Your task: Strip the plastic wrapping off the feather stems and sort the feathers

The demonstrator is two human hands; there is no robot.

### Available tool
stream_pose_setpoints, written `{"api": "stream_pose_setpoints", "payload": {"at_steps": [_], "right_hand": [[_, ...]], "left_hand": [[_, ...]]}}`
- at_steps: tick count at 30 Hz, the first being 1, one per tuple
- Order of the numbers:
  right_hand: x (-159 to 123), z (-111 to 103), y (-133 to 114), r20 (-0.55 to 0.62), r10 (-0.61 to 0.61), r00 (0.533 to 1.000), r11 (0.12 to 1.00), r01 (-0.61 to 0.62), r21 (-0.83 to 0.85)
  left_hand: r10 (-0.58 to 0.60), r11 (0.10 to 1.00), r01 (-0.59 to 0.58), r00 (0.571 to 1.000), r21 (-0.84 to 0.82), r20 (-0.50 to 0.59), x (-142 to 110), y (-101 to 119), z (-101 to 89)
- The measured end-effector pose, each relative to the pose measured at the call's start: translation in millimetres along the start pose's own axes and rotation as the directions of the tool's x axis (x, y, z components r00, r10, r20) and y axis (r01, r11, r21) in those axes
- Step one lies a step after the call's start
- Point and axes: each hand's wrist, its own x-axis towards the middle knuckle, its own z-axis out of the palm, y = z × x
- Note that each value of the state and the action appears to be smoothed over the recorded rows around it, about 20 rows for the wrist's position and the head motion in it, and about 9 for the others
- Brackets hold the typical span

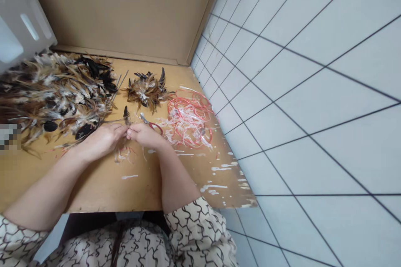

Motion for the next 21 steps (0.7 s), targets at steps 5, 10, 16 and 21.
{"api": "stream_pose_setpoints", "payload": {"at_steps": [5,10,16,21], "right_hand": [[5.7,1.4,1.7,-0.171,0.066,0.983,0.966,-0.021,0.257],[16.3,8.7,6.0,-0.559,0.072,0.826,0.809,0.280,0.517],[17.3,27.1,7.3,-0.544,-0.049,0.837,0.764,0.383,0.519],[17.0,32.6,9.7,-0.503,-0.055,0.863,0.825,0.323,0.463]], "left_hand": [[-0.180,0.951,0.149,0.979,-0.269,-0.094,2.4,-2.2,-1.9],[-0.426,0.721,0.301,0.903,-0.624,-0.056,5.6,2.7,-0.9],[-0.419,0.467,0.284,0.905,-0.837,0.073,9.3,19.3,-1.2],[-0.368,0.397,0.269,0.923,-0.877,0.117,10.3,22.5,2.2]]}}
